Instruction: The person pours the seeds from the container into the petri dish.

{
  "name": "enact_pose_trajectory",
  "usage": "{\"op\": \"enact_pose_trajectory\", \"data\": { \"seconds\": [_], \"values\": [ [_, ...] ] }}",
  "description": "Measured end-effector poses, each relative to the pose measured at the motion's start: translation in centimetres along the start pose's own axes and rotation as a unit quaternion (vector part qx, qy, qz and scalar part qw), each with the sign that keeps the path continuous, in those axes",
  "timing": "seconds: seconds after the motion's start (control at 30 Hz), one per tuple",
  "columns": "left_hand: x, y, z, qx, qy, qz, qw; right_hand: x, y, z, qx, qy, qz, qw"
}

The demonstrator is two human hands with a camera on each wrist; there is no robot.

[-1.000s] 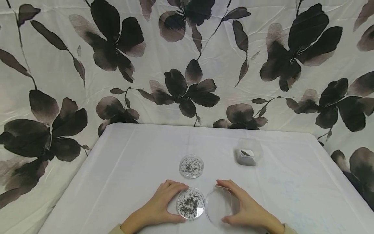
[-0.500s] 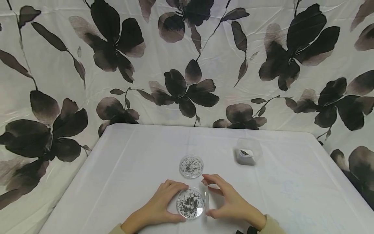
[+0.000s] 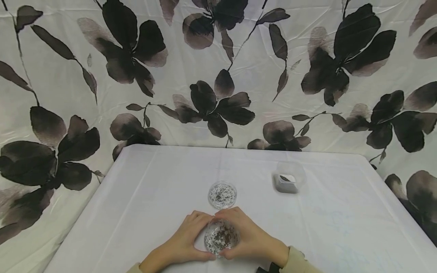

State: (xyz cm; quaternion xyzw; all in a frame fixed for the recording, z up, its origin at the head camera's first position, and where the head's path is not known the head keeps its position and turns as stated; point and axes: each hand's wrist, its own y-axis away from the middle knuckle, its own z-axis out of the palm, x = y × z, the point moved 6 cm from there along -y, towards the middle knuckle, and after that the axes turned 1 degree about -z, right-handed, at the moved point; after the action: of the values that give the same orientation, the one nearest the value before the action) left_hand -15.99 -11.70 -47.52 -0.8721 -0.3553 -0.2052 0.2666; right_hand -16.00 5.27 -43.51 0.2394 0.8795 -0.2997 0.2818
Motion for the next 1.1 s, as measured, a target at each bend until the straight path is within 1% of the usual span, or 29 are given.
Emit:
{"op": "enact_pose_trajectory", "data": {
  "seconds": [0.07, 0.13, 0.3, 0.43, 0.53, 0.6, 0.77, 0.87, 1.0, 1.1],
  "values": [
    [0.0, 0.0, 0.0, -0.002, -0.005, 0.001, 1.0, -0.2, -0.1, 0.3, 0.004, 0.023, -0.016, 0.9996],
    [-0.1, 0.1, 0.0, -0.004, -0.011, -0.002, 0.9999, -0.3, -0.1, 0.4, 0.011, 0.037, -0.021, 0.9991],
    [-0.2, 0.2, 0.0, -0.007, -0.014, -0.015, 0.9998, -0.2, 0.1, 0.8, 0.018, 0.033, -0.022, 0.999],
    [-0.1, 0.2, -0.1, 0.001, -0.019, 0.0, 0.9998, -0.1, 0.2, 1.1, 0.019, 0.028, -0.02, 0.9992],
    [0.0, 0.3, -0.2, 0.009, -0.025, 0.01, 0.9996, 0.1, 0.2, 1.4, 0.02, 0.034, -0.023, 0.999],
    [0.0, 0.3, -0.2, 0.012, -0.028, 0.015, 0.9994, 0.3, 0.3, 1.5, 0.025, 0.044, -0.04, 0.9979],
    [0.1, 0.3, -0.1, 0.005, -0.029, 0.011, 0.9995, 0.9, 0.6, 2.0, 0.047, 0.05, -0.084, 0.9941],
    [0.1, 0.3, -0.1, 0.004, -0.025, 0.01, 0.9996, 1.0, 0.6, 2.1, 0.055, 0.043, -0.096, 0.993],
    [0.0, 0.3, -0.2, 0.009, -0.018, 0.013, 0.9997, 0.9, 0.7, 1.9, 0.056, 0.047, -0.097, 0.9927],
    [0.0, 0.3, -0.2, 0.013, -0.012, 0.014, 0.9997, 0.9, 0.7, 1.6, 0.046, 0.069, -0.087, 0.9928]
  ]
}}
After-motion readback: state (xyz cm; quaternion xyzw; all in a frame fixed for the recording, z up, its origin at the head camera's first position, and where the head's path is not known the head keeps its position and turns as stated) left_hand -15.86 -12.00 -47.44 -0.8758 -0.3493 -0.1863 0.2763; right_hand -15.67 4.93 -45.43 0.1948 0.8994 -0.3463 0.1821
